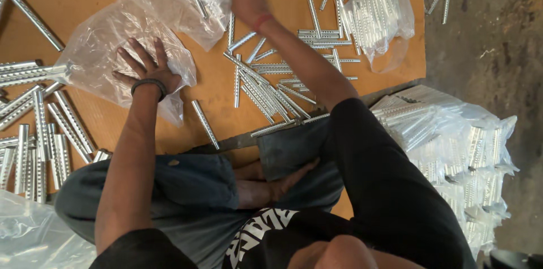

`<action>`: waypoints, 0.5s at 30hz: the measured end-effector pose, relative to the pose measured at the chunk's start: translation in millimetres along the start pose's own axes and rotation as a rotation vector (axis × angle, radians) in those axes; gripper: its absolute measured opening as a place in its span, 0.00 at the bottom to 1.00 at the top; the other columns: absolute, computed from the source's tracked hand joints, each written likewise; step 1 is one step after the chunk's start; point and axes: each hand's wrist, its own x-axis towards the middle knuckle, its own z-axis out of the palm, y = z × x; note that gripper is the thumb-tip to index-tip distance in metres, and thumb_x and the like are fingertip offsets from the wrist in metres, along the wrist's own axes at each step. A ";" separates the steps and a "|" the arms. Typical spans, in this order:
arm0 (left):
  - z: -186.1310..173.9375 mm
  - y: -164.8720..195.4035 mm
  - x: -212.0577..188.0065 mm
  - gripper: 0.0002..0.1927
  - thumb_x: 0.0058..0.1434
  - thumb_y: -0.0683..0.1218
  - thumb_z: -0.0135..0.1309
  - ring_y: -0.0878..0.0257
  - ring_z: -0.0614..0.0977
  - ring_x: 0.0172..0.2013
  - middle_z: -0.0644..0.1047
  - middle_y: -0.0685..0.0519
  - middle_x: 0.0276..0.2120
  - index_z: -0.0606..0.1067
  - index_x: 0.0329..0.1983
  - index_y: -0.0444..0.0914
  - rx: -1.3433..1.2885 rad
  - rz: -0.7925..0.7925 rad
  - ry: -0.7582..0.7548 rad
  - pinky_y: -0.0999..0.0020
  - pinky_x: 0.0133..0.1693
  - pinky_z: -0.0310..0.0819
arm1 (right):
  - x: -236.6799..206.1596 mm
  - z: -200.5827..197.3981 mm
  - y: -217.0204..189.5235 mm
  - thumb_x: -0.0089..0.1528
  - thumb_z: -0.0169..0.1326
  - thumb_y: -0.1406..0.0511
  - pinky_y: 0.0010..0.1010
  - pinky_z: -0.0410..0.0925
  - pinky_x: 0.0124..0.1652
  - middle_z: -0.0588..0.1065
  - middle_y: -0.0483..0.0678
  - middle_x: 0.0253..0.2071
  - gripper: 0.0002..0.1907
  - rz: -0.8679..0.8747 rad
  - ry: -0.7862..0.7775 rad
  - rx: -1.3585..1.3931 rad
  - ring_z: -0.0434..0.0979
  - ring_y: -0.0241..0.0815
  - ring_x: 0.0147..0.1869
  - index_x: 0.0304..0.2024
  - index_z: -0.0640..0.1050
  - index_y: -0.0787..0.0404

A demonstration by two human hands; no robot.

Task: The person sits on the floor and repeatedly picks up small metal rods from a pile, places them into a clear plastic bag, and sets the filled bag aside. The person continues this process, filling multiple bags with the metal rods.

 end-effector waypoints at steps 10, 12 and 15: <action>-2.6 -1.1 -2.9 0.46 0.42 0.58 0.42 0.42 0.20 0.52 0.20 0.44 0.54 0.31 0.58 0.53 -0.010 -0.004 0.001 0.30 0.44 0.22 | -3.3 -0.3 -52.5 0.48 0.47 0.69 0.38 0.57 0.49 0.62 0.57 0.46 0.22 -0.090 0.181 -0.074 0.60 0.53 0.51 0.46 0.63 0.68; -3.1 -1.7 -2.9 0.46 0.41 0.59 0.43 0.42 0.21 0.52 0.21 0.45 0.54 0.31 0.58 0.53 -0.016 -0.006 -0.006 0.30 0.44 0.22 | -12.2 7.0 -82.1 0.43 0.48 0.67 0.39 0.56 0.45 0.61 0.60 0.44 0.27 -0.155 0.327 0.047 0.59 0.56 0.48 0.44 0.61 0.71; -4.4 -2.4 -4.3 0.46 0.42 0.59 0.43 0.42 0.21 0.52 0.21 0.45 0.54 0.31 0.58 0.53 -0.038 -0.008 -0.005 0.31 0.44 0.22 | -10.3 20.9 -107.4 0.41 0.48 0.64 0.38 0.57 0.43 0.62 0.61 0.41 0.30 -0.206 0.489 0.023 0.60 0.56 0.45 0.44 0.59 0.70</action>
